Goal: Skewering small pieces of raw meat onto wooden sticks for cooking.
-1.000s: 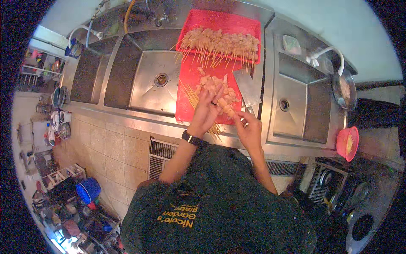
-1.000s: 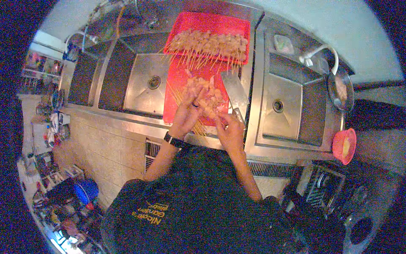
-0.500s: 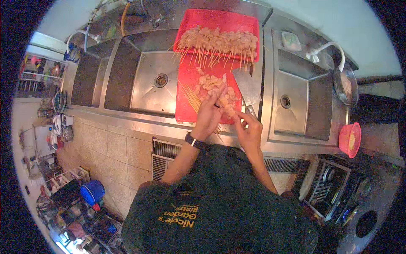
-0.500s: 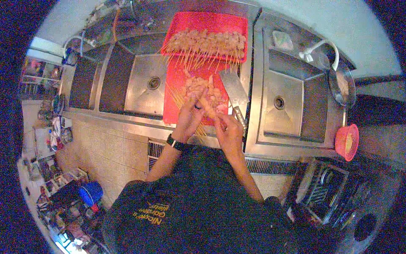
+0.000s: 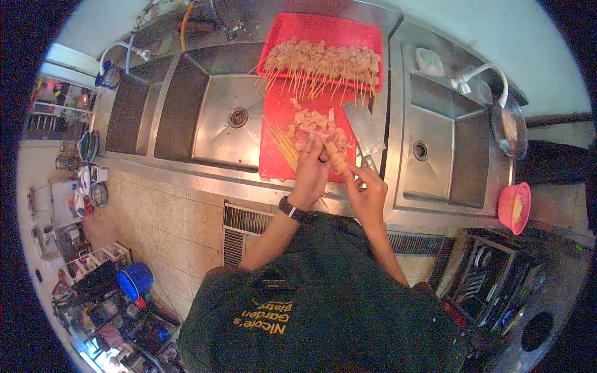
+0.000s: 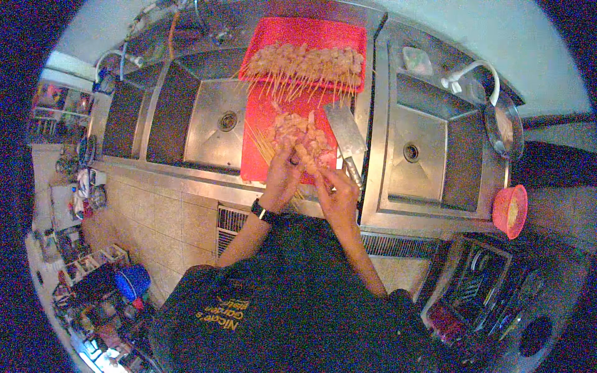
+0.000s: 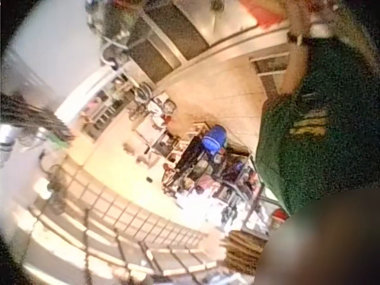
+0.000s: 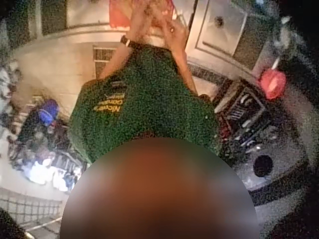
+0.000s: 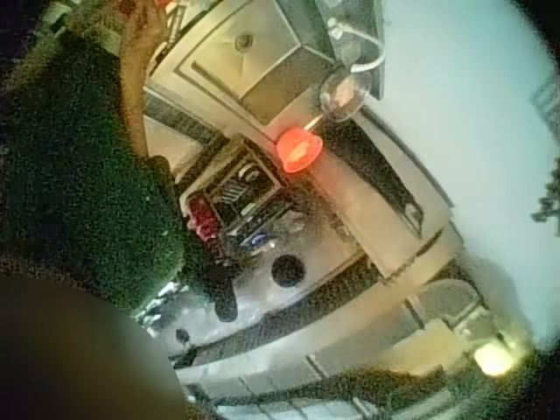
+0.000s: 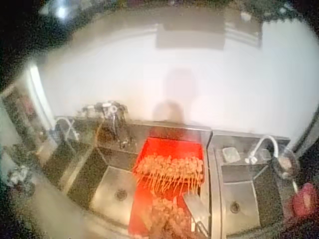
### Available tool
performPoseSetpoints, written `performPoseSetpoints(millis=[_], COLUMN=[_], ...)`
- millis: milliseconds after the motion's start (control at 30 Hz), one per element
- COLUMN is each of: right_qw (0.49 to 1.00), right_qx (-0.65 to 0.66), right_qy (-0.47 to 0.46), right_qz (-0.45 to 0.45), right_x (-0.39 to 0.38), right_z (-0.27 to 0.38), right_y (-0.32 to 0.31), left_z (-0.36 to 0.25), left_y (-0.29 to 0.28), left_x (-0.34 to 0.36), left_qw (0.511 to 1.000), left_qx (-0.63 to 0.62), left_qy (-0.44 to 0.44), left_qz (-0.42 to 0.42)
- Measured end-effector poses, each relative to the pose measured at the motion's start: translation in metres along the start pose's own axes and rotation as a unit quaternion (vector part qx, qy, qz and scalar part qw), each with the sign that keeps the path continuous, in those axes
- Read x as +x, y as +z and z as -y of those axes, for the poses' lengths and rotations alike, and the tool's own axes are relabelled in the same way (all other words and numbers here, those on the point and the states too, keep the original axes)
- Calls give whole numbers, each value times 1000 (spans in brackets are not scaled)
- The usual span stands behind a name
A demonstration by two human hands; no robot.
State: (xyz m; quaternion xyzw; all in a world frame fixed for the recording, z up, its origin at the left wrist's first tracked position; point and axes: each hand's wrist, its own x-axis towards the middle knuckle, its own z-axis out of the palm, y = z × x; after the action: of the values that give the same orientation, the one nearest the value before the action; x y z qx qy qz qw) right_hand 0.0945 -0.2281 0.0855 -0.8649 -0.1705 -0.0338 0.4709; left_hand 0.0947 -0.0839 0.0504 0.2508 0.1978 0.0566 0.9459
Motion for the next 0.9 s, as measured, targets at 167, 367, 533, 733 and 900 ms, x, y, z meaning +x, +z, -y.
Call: performPoseSetpoints(millis=[167, 367, 533, 733, 900], right_qw=[998, 999, 995, 992, 980], right_qx=[51, 38, 70, 77, 121], right_qy=[8, 6, 53, 80, 111], right_qz=[-31, -33, -44, -59, -111], right_x=[-1, -3, -1, -3, -13], right_z=[5, -5, 9, 10, -7], right_y=[3, 8, 10, 10, 13], left_z=[5, 6, 7, 4, -1], left_y=[-5, 4, 4, 15, 40], left_x=[1, -1, -5, -9, -12], left_qw=[1000, 999, 985, 960, 942], left_qx=[-21, 16, 159, 262, 308], left_qy=[-2, 34, 58, 95, 104], left_qz=[2, -31, -18, 18, 83])
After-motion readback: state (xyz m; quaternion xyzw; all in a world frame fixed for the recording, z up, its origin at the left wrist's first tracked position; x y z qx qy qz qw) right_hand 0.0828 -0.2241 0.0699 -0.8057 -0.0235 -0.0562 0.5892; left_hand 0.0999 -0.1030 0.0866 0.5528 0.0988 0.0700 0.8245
